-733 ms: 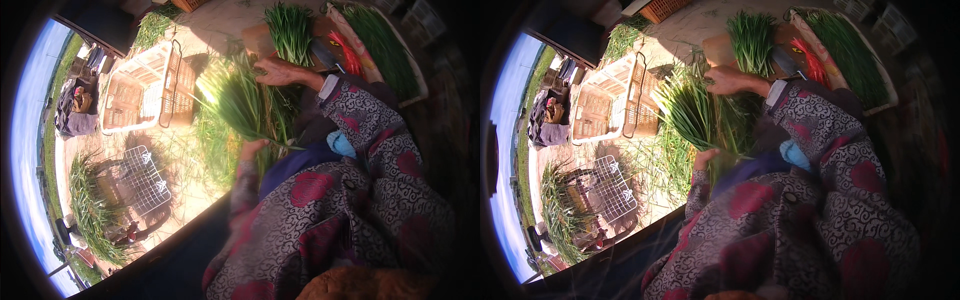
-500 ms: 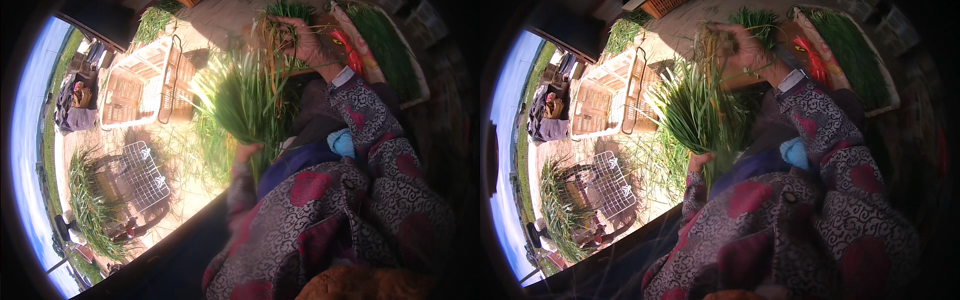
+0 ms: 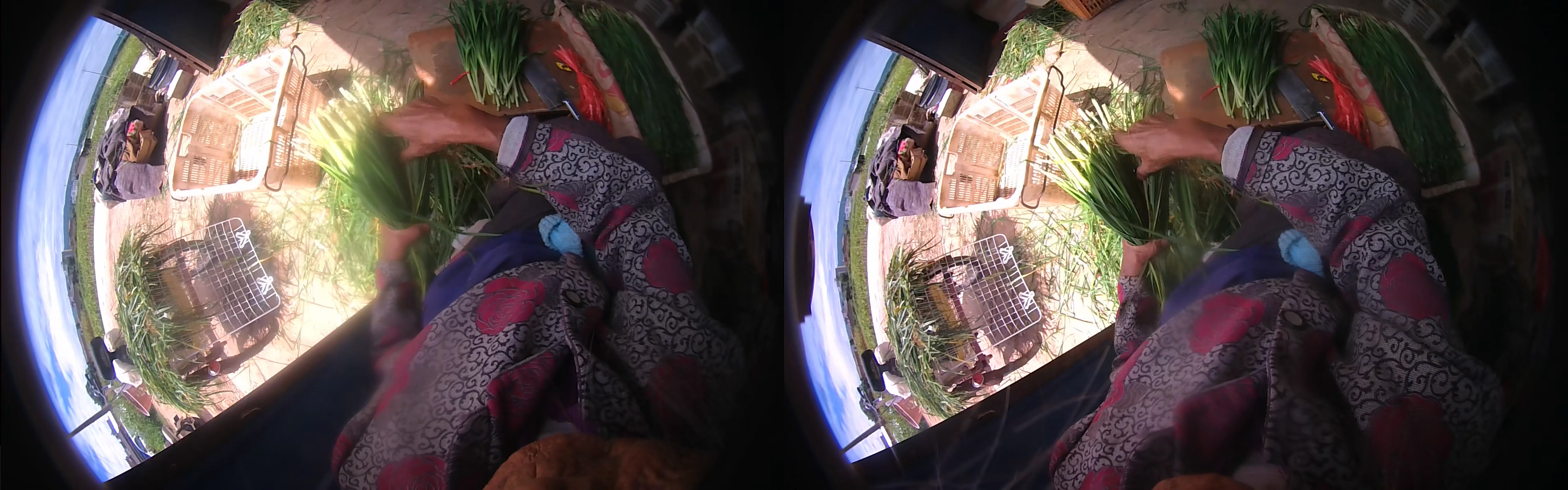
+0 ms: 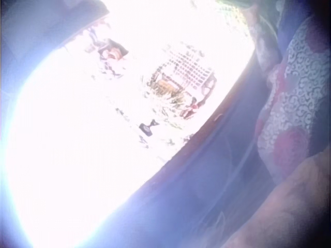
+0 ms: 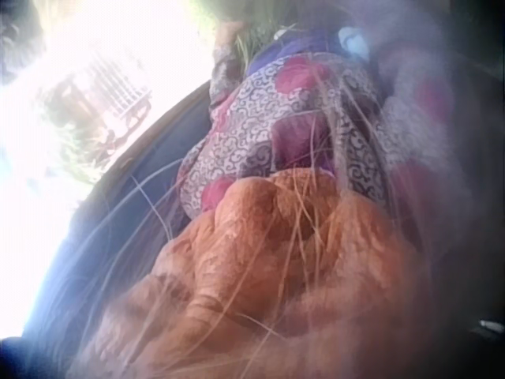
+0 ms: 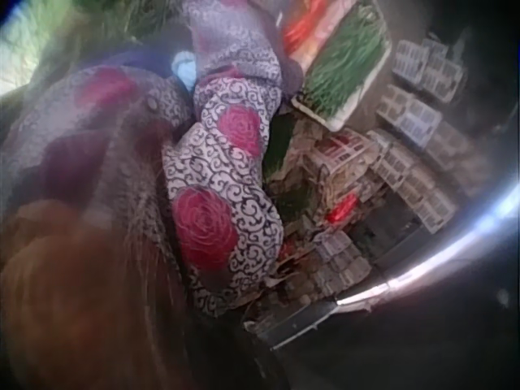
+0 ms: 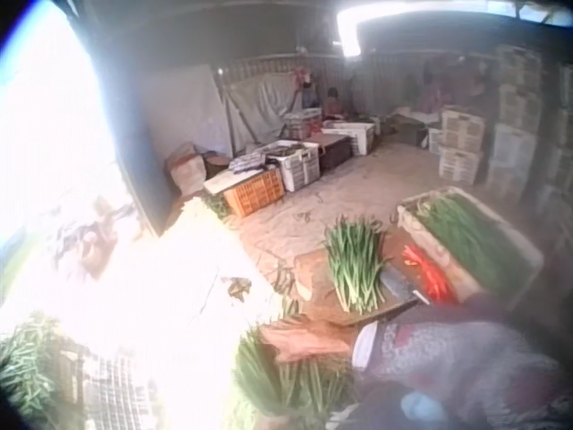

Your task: The person cleans a bunch of green chives by hand, removing damaged leaves and using a knife to trim the ends before placing the bunches into a plastic crate.

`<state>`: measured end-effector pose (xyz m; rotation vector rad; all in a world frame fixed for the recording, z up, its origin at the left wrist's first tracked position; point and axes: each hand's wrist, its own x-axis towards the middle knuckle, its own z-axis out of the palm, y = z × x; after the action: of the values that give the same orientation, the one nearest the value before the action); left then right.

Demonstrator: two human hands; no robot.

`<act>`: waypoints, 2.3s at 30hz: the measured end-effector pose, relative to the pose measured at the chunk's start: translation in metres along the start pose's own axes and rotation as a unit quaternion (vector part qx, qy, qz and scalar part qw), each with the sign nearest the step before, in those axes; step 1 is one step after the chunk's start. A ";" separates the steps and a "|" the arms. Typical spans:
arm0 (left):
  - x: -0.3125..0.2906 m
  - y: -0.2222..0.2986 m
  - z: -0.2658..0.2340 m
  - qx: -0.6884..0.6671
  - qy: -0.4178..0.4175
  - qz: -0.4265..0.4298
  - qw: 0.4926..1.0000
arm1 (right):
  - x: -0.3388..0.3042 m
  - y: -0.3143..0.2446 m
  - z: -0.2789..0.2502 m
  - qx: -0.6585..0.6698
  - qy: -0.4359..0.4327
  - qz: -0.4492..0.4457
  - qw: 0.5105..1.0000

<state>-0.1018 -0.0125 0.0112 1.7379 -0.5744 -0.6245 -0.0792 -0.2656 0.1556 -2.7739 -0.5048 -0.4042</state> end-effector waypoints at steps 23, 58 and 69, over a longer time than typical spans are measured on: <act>-0.095 0.184 -0.016 -0.519 0.186 -0.238 0.800 | 0.012 0.040 -0.019 0.608 0.013 0.336 0.719; -0.098 0.171 -0.033 -0.489 0.275 -0.050 0.826 | 0.011 0.108 -0.028 0.673 0.146 0.364 0.628; -0.006 -0.017 -0.054 -0.405 0.130 -0.141 0.894 | 0.019 0.015 0.002 0.622 -0.144 0.347 0.687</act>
<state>-0.0686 0.0339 0.0066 1.0719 0.1455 -0.6870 -0.0562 -0.2731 0.1563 -1.4400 0.2320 0.4449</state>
